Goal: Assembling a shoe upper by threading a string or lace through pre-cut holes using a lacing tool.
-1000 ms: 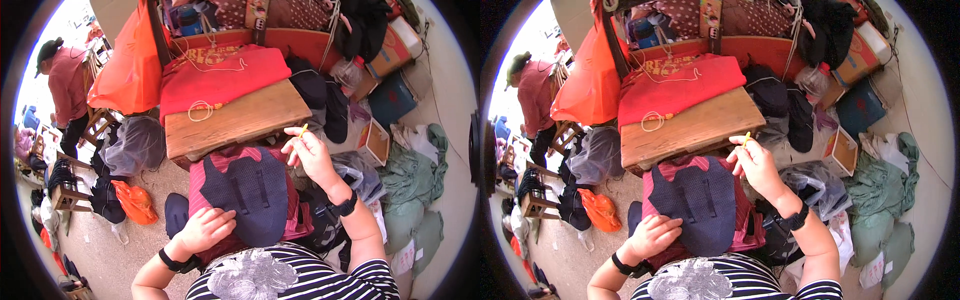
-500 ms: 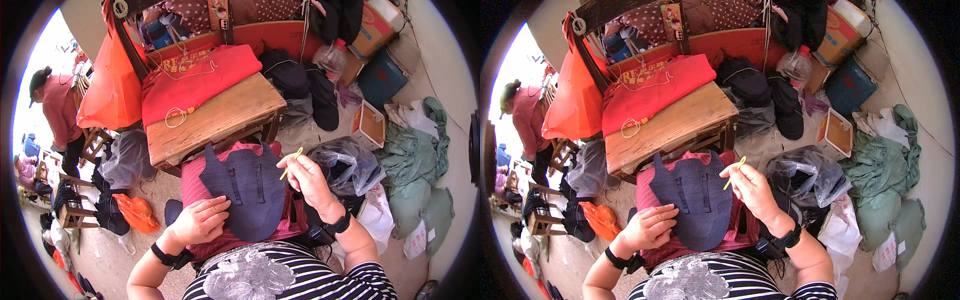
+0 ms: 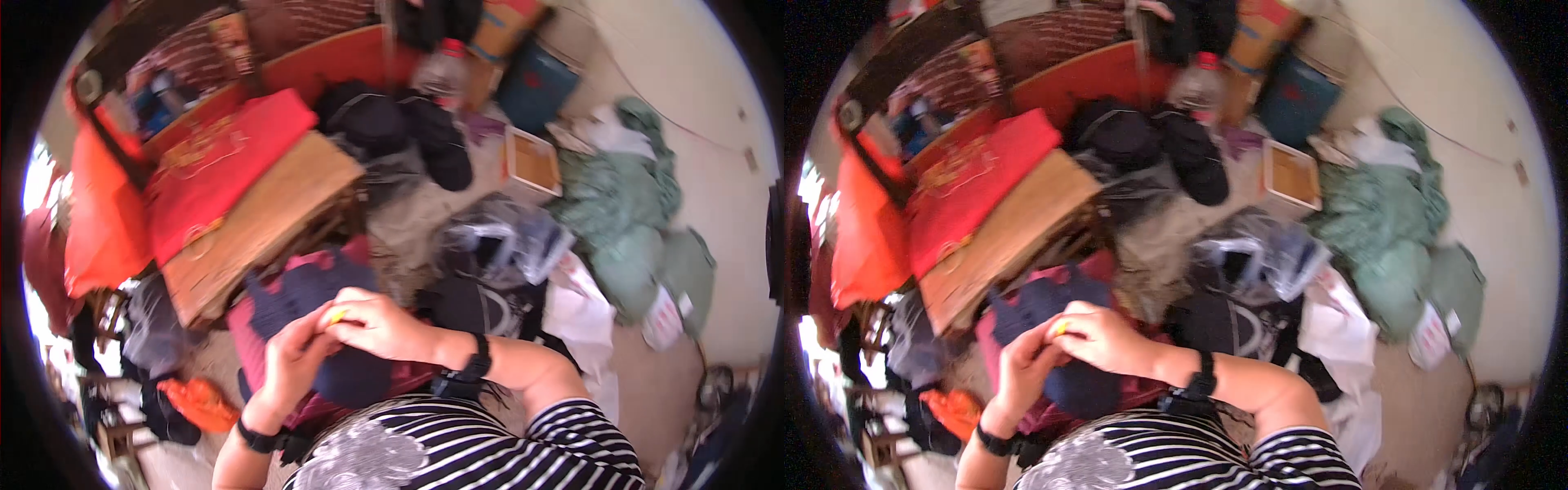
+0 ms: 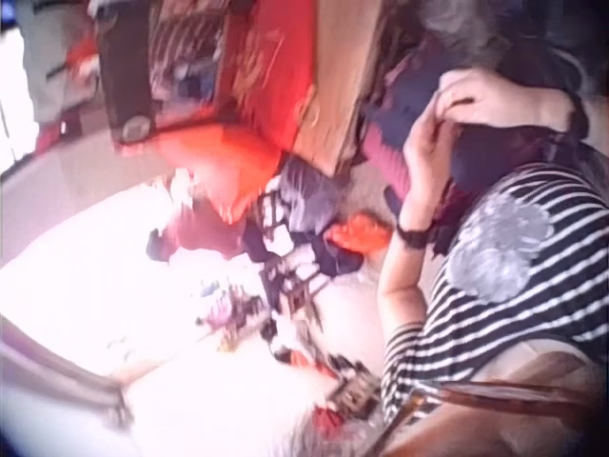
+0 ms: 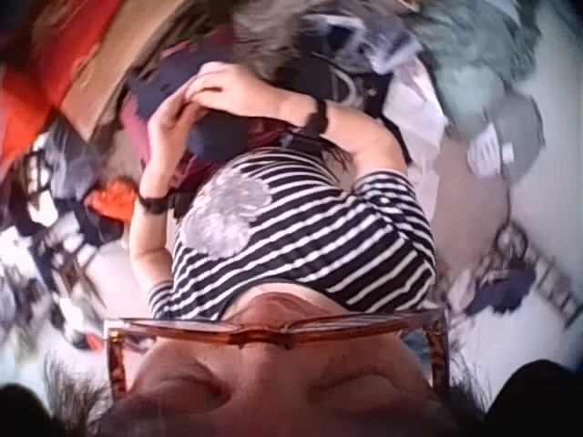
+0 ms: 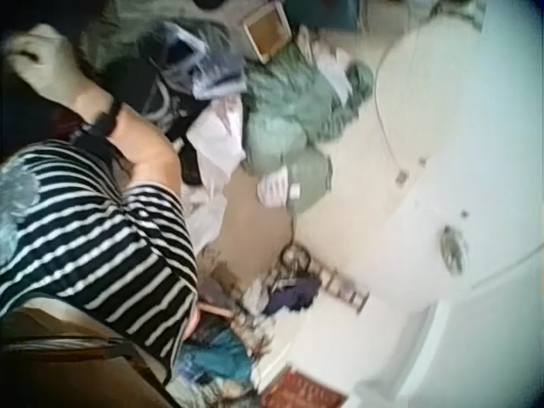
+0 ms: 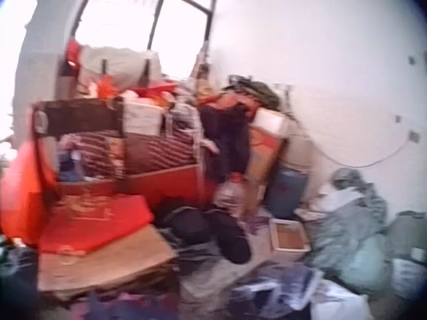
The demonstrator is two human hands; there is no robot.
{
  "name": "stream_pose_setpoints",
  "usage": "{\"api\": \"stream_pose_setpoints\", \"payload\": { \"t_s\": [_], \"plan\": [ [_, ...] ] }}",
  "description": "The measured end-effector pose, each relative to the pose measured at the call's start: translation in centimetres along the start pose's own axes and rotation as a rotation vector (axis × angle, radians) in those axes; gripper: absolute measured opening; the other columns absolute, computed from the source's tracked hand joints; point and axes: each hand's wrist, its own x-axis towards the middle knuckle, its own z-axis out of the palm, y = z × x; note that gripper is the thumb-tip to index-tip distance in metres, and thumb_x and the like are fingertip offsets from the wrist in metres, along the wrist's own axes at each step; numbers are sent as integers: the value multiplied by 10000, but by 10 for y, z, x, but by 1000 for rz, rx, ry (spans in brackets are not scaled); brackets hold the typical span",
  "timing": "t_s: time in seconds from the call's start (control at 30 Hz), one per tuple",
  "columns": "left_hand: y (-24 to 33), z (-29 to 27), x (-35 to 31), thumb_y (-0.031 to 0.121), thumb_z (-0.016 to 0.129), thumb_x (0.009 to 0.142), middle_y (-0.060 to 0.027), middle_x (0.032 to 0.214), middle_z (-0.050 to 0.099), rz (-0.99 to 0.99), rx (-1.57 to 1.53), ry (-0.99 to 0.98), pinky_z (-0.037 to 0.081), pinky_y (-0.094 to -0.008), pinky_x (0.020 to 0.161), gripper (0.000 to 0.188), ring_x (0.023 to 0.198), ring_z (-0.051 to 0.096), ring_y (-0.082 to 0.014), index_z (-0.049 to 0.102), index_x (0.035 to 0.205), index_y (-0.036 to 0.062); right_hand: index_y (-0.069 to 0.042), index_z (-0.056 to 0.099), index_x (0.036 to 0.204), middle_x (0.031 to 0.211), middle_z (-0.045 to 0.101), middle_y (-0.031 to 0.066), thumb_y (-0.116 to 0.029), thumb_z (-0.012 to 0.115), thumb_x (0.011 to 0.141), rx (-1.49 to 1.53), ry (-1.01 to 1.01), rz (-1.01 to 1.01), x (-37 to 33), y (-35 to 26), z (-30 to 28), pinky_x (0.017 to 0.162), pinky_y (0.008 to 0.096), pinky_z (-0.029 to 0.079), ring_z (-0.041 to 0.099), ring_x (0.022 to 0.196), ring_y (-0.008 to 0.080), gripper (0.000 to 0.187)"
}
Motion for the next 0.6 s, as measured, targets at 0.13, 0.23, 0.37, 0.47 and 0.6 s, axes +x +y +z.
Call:
{"api": "stream_pose_setpoints", "payload": {
  "t_s": [0.13,0.23,0.37,0.47,0.6],
  "plan": [
    [-22,-12,1,-35,591,971,-64,955,691,65,149,-36,566,-229,719,287,798,673,-100,643,1252,-30,-23,677,1103,928,690,79,-106,726,893,-16,141,212,-28,-7,-29,740,288,534,669,823,132,232],
    [-22,-12,4,-26,541,999,-64,909,682,68,114,-82,557,-226,702,220,769,664,-100,643,1193,-39,-49,719,1023,906,726,74,-165,697,919,-423,419,391,-83,52,-88,749,293,539,669,828,121,157],
    [-17,-3,11,-2,467,1037,-57,890,678,44,23,-148,535,-215,697,211,748,642,-86,600,1198,-32,-48,738,934,867,736,161,-217,654,876,-653,800,792,-215,162,-182,727,393,554,726,806,305,197],
    [-22,-8,2,-1,462,1035,-59,879,676,76,70,-78,530,-218,685,207,738,641,-88,605,1181,-33,-20,727,811,788,681,232,-215,662,785,-881,924,1043,-261,194,-203,733,465,550,693,827,409,207],
    [-24,-3,5,-14,465,1022,-64,862,674,91,102,-60,531,-223,666,203,707,637,-91,607,1165,-35,20,665,1167,956,716,199,-115,676,779,-593,1402,1261,-338,251,-222,718,385,560,698,770,274,411]
  ]
}}
